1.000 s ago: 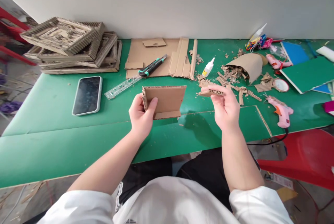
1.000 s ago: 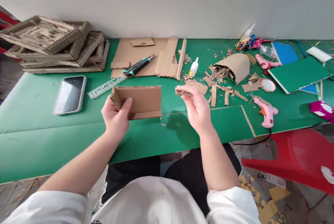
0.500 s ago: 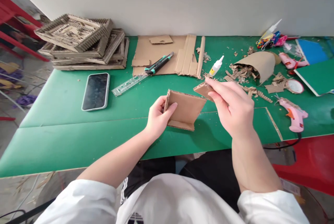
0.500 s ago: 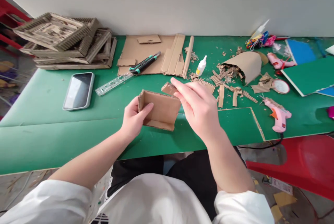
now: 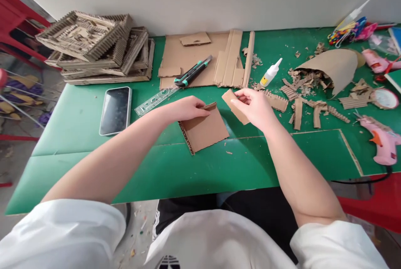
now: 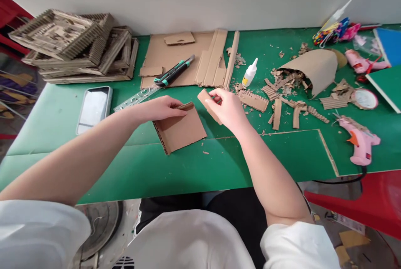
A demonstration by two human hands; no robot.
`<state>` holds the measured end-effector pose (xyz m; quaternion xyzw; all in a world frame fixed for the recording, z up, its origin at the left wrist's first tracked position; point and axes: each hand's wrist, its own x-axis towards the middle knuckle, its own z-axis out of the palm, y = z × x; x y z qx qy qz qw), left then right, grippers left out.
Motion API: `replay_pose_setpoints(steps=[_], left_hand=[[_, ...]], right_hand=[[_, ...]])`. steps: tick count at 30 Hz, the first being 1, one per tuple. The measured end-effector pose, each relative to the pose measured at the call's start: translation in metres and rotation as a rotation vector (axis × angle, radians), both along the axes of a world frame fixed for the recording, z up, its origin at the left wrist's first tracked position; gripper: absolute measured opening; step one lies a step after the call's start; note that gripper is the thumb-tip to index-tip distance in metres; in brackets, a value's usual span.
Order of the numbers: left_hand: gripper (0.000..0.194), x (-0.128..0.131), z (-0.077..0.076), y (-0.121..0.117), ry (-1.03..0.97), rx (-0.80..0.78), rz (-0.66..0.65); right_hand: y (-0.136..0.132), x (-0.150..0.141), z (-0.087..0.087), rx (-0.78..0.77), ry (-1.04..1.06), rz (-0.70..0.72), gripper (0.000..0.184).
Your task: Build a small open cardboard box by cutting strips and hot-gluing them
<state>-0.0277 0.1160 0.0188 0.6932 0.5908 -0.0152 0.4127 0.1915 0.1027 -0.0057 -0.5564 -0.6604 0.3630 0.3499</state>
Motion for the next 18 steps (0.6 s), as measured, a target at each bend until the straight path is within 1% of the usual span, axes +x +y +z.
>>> replay_pose_setpoints(steps=[2, 5, 7, 9, 10, 11, 12, 14, 16, 18], left_hand=[[0.031, 0.001, -0.002, 0.001, 0.064, 0.108, -0.106], [0.036, 0.002, -0.007, -0.006, 0.185, 0.327, -0.231], [0.046, 0.003, -0.01, -0.017, 0.303, 0.496, -0.236], [0.053, 0.006, -0.013, -0.034, 0.389, 0.685, -0.204], [0.05, 0.008, -0.015, -0.044, 0.373, 0.763, -0.221], [0.045, 0.011, -0.017, -0.054, 0.33, 0.817, -0.266], [0.041, 0.013, -0.02, -0.064, 0.284, 0.85, -0.329], [0.041, 0.019, -0.027, -0.081, 0.258, 0.876, -0.395], [0.048, 0.024, -0.032, -0.091, 0.289, 0.876, -0.412], [0.054, 0.026, -0.036, -0.093, 0.32, 0.872, -0.411]], right_hand=[[0.0, 0.0, -0.004, 0.005, -0.006, 0.003, 0.015], [-0.002, -0.004, -0.003, 0.004, -0.081, -0.04, 0.014], [-0.006, -0.008, -0.002, -0.008, -0.182, -0.072, 0.019], [-0.01, -0.013, -0.002, -0.011, -0.288, -0.094, 0.027], [-0.012, -0.015, -0.002, -0.009, -0.333, -0.1, 0.03], [-0.014, -0.017, -0.003, -0.004, -0.37, -0.104, 0.033], [-0.015, -0.018, -0.004, 0.002, -0.4, -0.109, 0.035], [-0.017, -0.02, -0.007, 0.014, -0.441, -0.11, 0.038], [-0.018, -0.022, -0.009, 0.023, -0.464, -0.096, 0.038], [-0.019, -0.023, -0.011, 0.027, -0.486, -0.076, 0.036]])
